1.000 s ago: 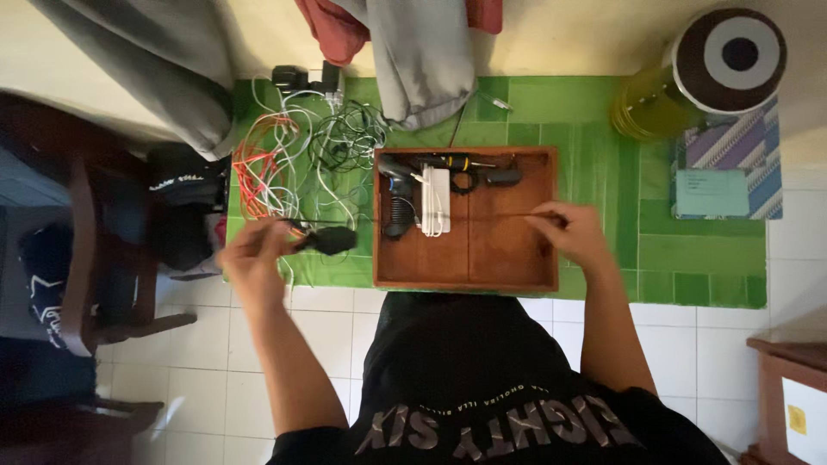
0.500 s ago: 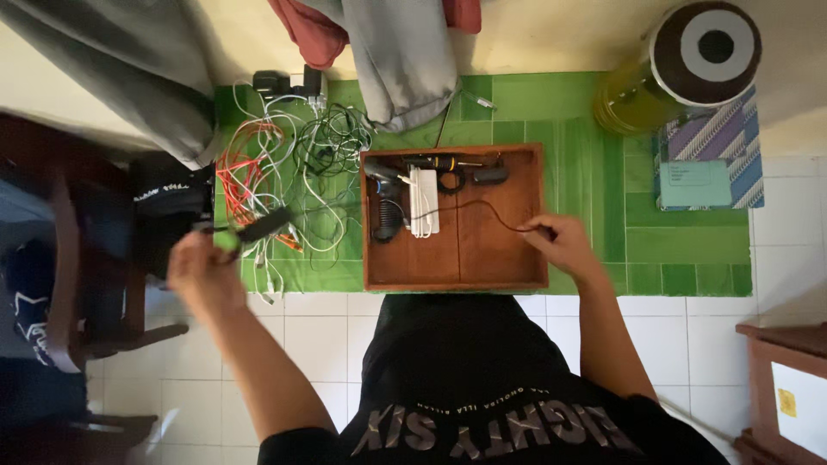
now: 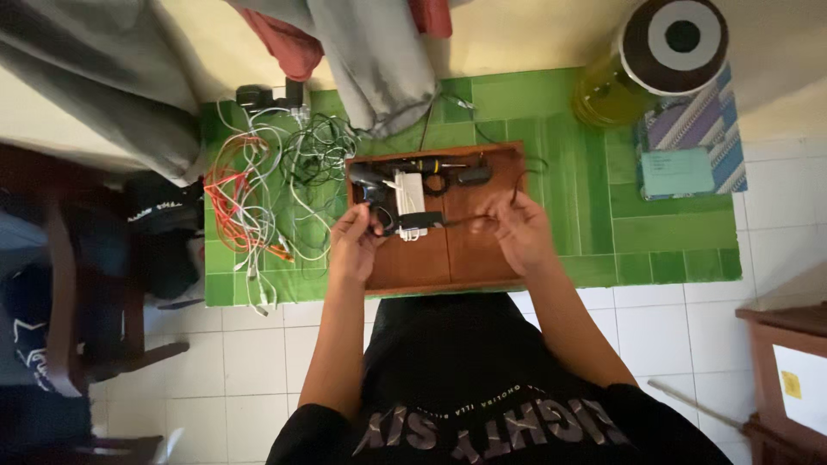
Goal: The person is working on a small black electronic device, likely a power adapter, using a soldering iron and other tools. They are seen stripping wires, soldering connections, and manipulating the device's casing. The task involves detailed hand movements and the use of various tools to repair or assemble the electronic component.
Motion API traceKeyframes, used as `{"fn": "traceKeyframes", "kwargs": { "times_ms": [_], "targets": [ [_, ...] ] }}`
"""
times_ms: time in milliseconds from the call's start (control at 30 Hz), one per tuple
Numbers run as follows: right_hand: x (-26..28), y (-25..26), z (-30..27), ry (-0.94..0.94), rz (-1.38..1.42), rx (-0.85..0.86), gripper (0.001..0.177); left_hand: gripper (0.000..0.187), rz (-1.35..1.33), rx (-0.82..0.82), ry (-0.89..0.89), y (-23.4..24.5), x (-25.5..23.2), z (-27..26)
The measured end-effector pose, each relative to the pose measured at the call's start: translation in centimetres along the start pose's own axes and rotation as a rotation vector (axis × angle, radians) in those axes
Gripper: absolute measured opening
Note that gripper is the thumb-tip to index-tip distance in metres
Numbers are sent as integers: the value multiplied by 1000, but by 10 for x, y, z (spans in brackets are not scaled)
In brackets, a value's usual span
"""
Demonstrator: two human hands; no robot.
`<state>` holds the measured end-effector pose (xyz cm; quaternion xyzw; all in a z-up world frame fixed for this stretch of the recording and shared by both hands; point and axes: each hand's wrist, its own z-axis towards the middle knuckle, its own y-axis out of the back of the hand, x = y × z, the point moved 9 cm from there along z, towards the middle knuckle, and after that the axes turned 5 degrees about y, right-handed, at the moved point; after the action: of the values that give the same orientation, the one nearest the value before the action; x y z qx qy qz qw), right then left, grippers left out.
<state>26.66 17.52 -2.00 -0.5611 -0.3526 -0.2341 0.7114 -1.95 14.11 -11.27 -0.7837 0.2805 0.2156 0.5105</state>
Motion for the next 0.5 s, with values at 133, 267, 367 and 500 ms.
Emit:
{"fn": "traceKeyframes", "kwargs": {
  "times_ms": [133, 267, 367, 500],
  "targets": [
    [23, -39, -3, 50, -247, 37, 7, 15, 138, 62, -30, -23, 3, -10],
    [31, -71, -4, 129, -518, 153, 11, 16, 197, -11, -24, -31, 5, -18],
    [36, -94, -5, 310, -853, 248, 15, 17, 202, 25, 1, -45, 9, -25],
    [43, -118, -10, 504, -1081, 332, 20, 16, 243, 64, 75, -64, 18, -38]
  ]
}}
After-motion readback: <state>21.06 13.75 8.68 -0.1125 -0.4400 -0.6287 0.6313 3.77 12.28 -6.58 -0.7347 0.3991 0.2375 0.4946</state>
